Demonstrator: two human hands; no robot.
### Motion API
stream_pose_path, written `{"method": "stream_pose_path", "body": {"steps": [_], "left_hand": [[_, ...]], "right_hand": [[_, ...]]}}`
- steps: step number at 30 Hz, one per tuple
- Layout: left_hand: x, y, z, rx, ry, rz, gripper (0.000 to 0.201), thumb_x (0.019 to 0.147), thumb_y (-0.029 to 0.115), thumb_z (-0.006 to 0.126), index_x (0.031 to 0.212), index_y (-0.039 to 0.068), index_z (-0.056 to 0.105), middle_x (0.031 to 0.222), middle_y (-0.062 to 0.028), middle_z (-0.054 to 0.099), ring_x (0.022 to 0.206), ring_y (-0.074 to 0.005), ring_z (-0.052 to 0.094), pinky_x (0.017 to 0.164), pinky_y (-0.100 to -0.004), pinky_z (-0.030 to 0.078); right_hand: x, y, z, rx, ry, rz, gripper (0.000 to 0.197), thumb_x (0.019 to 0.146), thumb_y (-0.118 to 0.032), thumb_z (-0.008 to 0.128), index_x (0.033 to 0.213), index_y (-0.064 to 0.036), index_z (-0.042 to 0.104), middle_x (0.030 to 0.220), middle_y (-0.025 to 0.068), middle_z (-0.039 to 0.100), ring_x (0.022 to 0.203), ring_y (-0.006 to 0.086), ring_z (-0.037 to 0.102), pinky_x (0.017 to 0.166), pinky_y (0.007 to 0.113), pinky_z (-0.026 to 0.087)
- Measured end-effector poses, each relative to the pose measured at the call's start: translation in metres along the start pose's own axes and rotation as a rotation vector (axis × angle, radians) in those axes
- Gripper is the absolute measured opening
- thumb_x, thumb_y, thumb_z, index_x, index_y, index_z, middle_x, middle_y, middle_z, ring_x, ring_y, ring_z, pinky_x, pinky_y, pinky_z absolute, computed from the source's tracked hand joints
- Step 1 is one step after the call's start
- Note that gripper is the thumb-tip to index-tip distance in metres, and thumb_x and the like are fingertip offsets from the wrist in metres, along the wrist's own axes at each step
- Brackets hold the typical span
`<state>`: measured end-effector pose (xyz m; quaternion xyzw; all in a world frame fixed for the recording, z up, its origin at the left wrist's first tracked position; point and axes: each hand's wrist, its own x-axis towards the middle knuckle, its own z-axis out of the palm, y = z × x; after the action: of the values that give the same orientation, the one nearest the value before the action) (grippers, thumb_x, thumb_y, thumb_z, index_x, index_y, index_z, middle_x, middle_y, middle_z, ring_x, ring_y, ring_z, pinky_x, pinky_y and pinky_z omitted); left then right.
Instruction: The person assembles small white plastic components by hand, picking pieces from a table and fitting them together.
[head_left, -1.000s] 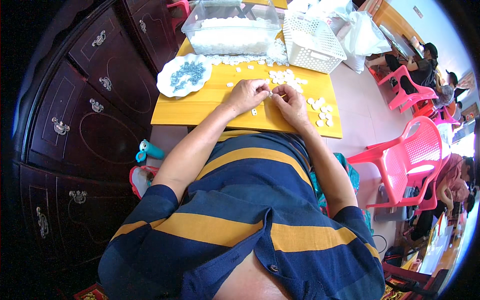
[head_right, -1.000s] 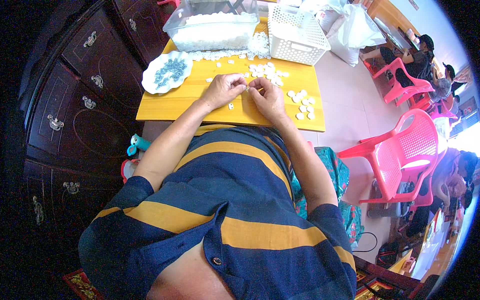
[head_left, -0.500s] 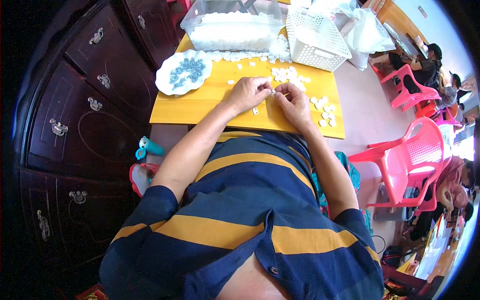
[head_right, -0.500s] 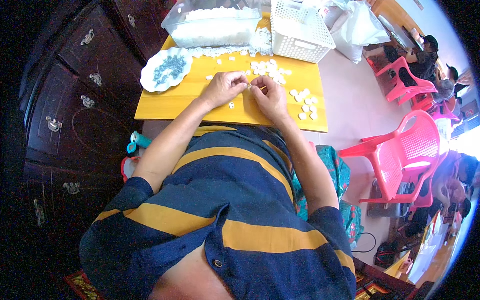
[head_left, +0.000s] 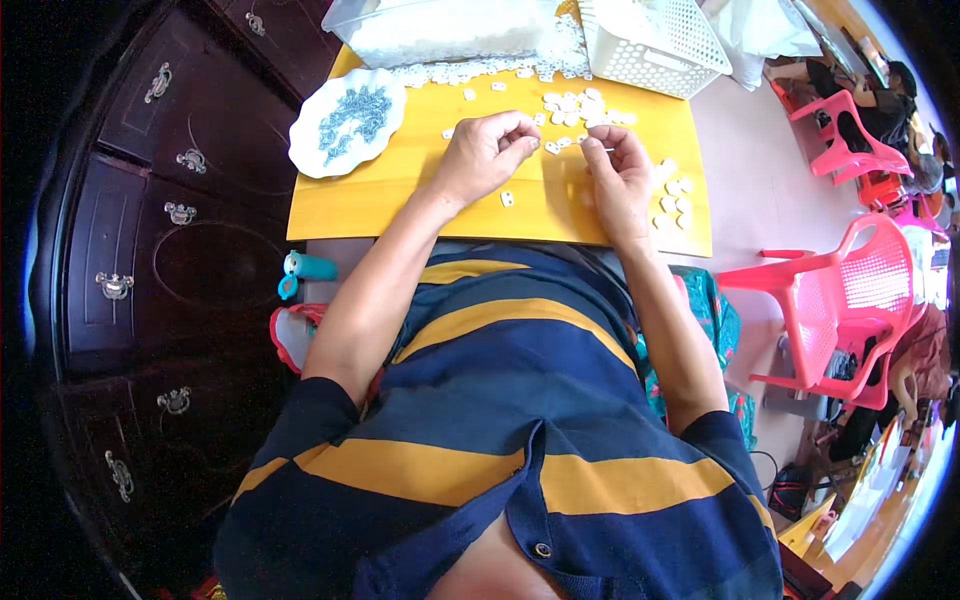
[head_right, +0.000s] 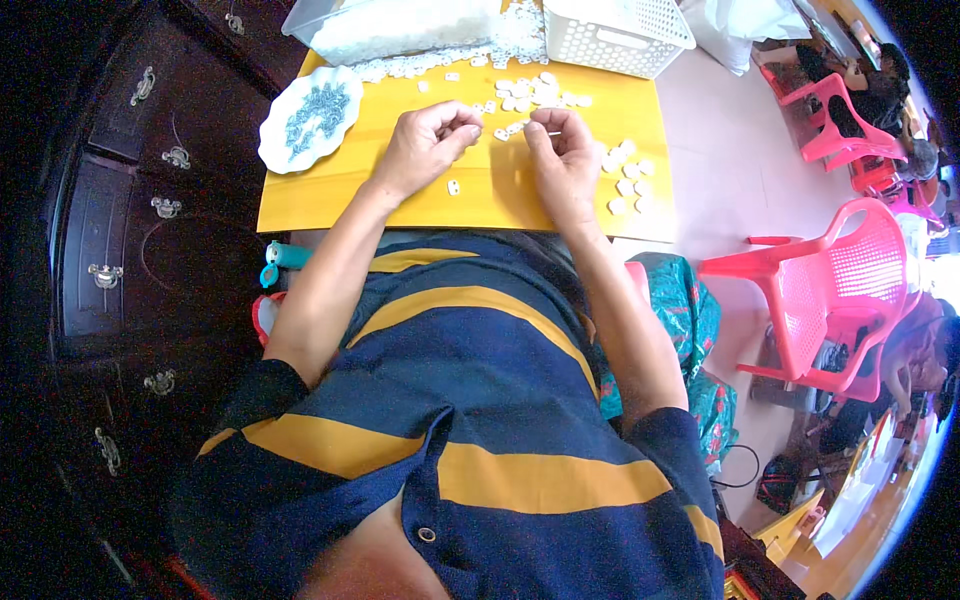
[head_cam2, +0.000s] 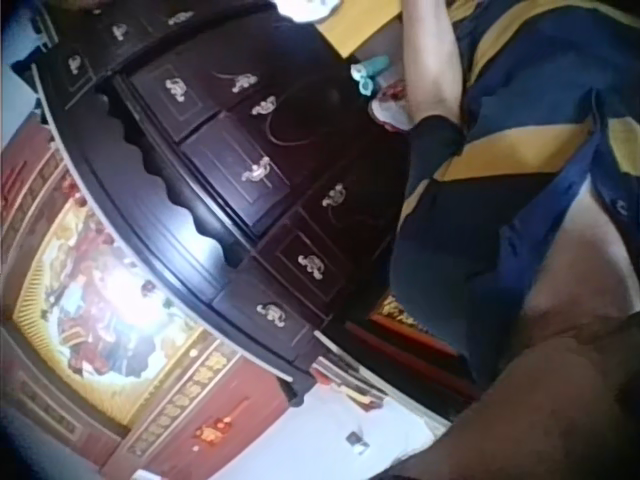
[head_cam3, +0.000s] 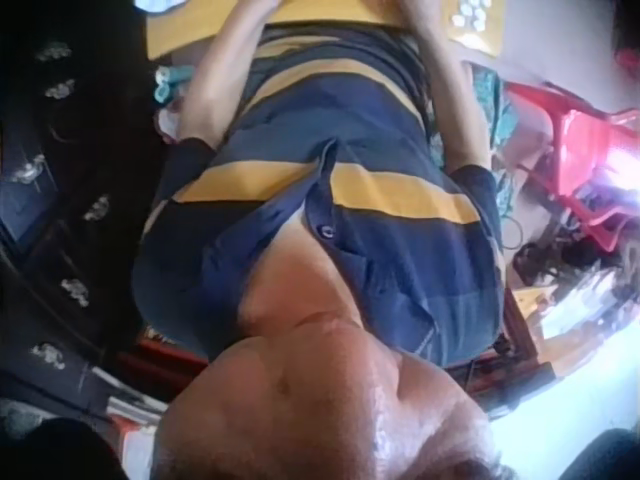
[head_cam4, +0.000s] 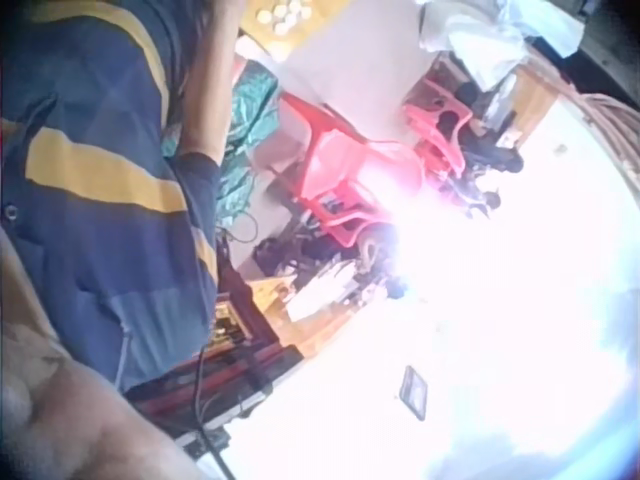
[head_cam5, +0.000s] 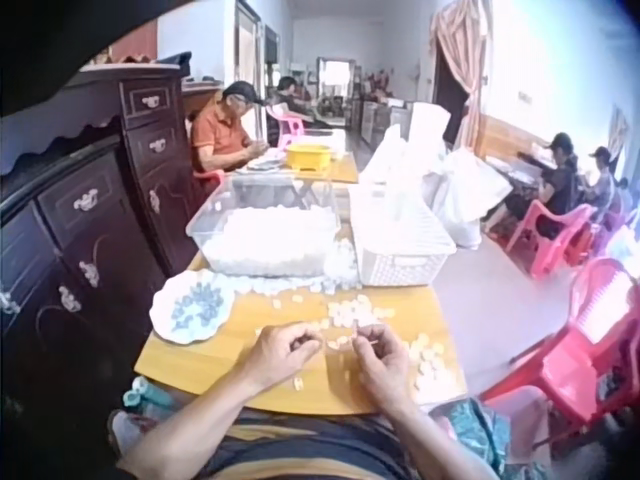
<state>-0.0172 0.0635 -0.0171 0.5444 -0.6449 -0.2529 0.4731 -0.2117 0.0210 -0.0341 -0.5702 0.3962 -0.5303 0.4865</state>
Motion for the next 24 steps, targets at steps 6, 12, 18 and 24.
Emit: {"method": "stream_pose_path", "body": {"steps": [6, 12, 18, 24], "left_hand": [[-0.001, 0.002, -0.002, -0.091, 0.039, 0.012, 0.008, 0.09, 0.008, 0.067, 0.091, 0.001, 0.07, 0.07, -0.0048, 0.069, 0.058, -0.0073, 0.059, 0.056, -0.0253, 0.048], [0.001, 0.009, -0.006, -0.09, -0.075, -0.106, 0.012, 0.094, 0.008, 0.064, 0.1, -0.001, 0.068, 0.078, -0.0017, 0.069, 0.066, -0.0048, 0.06, 0.061, -0.0216, 0.049], [0.005, 0.015, -0.007, -0.143, -0.102, -0.187, 0.013, 0.095, 0.009, 0.063, 0.1, -0.001, 0.068, 0.079, -0.0024, 0.069, 0.067, -0.005, 0.06, 0.061, -0.0219, 0.05], [0.008, 0.023, 0.0, -0.151, -0.184, -0.309, 0.011, 0.095, 0.007, 0.063, 0.099, -0.001, 0.068, 0.078, -0.003, 0.069, 0.062, -0.005, 0.058, 0.057, -0.0216, 0.048]], "right_hand": [[-0.003, -0.006, 0.0, 0.069, -0.025, 0.085, 0.011, 0.093, -0.005, 0.067, 0.103, -0.0037, 0.065, 0.087, -0.0049, 0.061, 0.066, 0.0005, 0.048, 0.062, 0.017, 0.042], [-0.002, -0.007, 0.002, 0.089, -0.046, 0.123, 0.009, 0.094, -0.004, 0.066, 0.103, -0.0041, 0.065, 0.087, -0.0054, 0.06, 0.066, 0.0004, 0.047, 0.063, 0.017, 0.042], [-0.005, -0.013, 0.005, 0.005, -0.13, 0.189, 0.013, 0.093, -0.003, 0.067, 0.106, -0.003, 0.065, 0.086, -0.0035, 0.063, 0.069, 0.0009, 0.052, 0.064, 0.017, 0.044], [-0.003, -0.011, -0.004, -0.06, -0.179, 0.228, 0.009, 0.091, -0.003, 0.069, 0.098, -0.0031, 0.063, 0.075, -0.0035, 0.062, 0.063, 0.0014, 0.052, 0.056, 0.019, 0.043]]}}
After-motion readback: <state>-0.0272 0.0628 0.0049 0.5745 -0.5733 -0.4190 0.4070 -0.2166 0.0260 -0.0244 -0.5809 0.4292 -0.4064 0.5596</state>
